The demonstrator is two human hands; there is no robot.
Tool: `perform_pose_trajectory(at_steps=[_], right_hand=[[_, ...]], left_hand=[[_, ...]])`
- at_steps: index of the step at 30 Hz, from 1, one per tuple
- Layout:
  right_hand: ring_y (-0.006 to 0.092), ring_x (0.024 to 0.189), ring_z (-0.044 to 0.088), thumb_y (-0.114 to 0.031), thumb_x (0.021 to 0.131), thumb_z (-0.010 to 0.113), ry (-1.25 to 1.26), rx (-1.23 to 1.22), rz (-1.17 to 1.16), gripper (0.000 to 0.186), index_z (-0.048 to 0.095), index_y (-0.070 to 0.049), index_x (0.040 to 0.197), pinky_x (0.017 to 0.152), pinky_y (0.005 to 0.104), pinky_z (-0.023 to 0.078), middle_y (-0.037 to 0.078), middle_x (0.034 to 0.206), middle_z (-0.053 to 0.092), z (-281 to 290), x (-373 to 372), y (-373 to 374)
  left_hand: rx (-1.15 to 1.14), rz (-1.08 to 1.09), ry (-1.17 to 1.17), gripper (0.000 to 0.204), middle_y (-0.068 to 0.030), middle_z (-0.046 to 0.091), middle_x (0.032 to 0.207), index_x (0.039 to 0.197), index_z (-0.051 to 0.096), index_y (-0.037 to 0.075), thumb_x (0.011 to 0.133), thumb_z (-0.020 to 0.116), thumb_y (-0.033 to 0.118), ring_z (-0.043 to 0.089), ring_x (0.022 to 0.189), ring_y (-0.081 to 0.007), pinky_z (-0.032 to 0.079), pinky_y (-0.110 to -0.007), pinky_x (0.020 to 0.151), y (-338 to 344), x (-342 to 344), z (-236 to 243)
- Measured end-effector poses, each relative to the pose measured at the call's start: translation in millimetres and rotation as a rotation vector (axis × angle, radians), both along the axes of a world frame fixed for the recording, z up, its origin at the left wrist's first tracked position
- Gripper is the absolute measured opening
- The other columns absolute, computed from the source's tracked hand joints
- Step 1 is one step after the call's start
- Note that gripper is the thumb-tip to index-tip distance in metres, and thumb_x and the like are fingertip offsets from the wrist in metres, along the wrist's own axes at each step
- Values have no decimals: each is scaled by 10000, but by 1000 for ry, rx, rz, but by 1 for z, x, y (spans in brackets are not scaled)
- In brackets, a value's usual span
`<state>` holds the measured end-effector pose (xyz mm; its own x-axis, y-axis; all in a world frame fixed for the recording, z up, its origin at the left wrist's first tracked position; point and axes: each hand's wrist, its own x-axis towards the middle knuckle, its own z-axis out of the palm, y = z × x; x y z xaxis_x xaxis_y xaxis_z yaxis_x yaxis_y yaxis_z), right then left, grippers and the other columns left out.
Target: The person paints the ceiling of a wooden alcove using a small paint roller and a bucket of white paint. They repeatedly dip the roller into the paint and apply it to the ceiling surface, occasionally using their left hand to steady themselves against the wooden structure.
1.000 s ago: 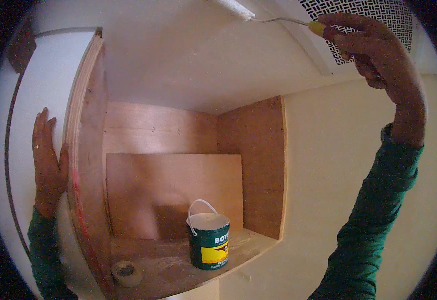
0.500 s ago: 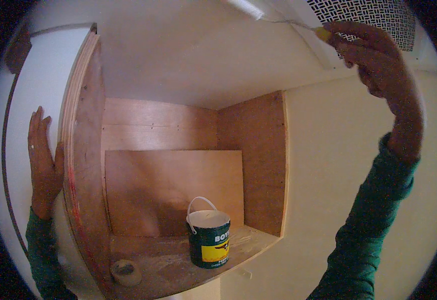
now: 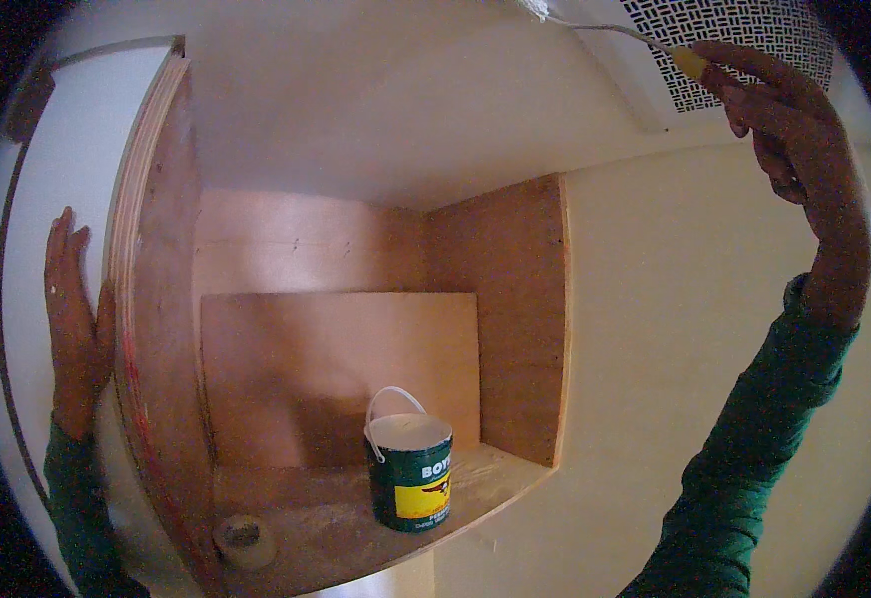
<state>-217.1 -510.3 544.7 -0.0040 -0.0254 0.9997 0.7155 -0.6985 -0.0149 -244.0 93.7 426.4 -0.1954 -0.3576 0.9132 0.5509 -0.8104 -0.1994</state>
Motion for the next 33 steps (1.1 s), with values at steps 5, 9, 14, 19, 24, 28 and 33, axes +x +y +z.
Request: perform_pose_trajectory(at_steps=[5, 9, 14, 19, 24, 28, 33], right_hand=[[-10, 452, 376, -273, 956, 654, 35, -100, 28, 398, 688, -171, 1339, 354, 178, 263, -63, 775, 562, 13, 5, 24], [12, 492, 411, -291, 943, 693, 114, -90, 55, 384, 709, -143, 1296, 383, 202, 297, -45, 737, 565, 27, 69, 82], [61, 553, 497, -306, 926, 714, 190, -229, 145, 362, 738, -140, 1247, 449, 250, 392, -14, 738, 610, 54, 120, 146], [223, 697, 671, -266, 921, 691, -18, -300, 11, 322, 755, -105, 1193, 664, 393, 552, 111, 870, 736, 73, 200, 210], [293, 777, 705, -213, 903, 674, 35, -368, 29, 297, 760, -82, 1155, 766, 415, 554, 162, 932, 749, 87, 265, 276], [396, 928, 712, -205, 878, 633, 40, -382, -3, 288, 758, -77, 1103, 857, 466, 561, 213, 1010, 741, 87, 305, 333], [471, 963, 686, -198, 828, 614, 16, -379, 51, 246, 735, -34, 966, 881, 534, 567, 240, 1001, 727, 97, 370, 385]], left_hand=[[12, -87, -14, 512, -223, 338, 1620, 1478, 420, -24, 1046, 495, 240, 280, 1523, -409, 252, -526, 1241, 1, 9, 1], [-16, -22, 8, 503, -222, 332, 1623, 1475, 426, -23, 1033, 506, 205, 283, 1522, -405, 248, -522, 1243, -9, 6, 3], [-13, -22, 1, 523, -220, 336, 1621, 1470, 431, -23, 991, 557, 142, 287, 1520, -403, 244, -518, 1244, -3, -6, 1], [15, -29, 17, 527, -219, 343, 1618, 1468, 433, -17, 978, 572, 119, 292, 1518, -406, 257, -515, 1238, -1, 6, -1], [36, -27, 25, 537, -220, 351, 1612, 1466, 436, -6, 955, 580, 76, 299, 1513, -411, 267, -514, 1231, 0, 4, 1], [47, -13, 18, 535, -225, 359, 1604, 1460, 440, -9, 950, 581, 70, 308, 1507, -414, 271, -514, 1230, 2, 1, 1], [34, -12, 19, 512, -232, 365, 1597, 1442, 450, -23, 963, 579, 102, 312, 1501, -421, 271, -517, 1229, -2, 4, 2]])
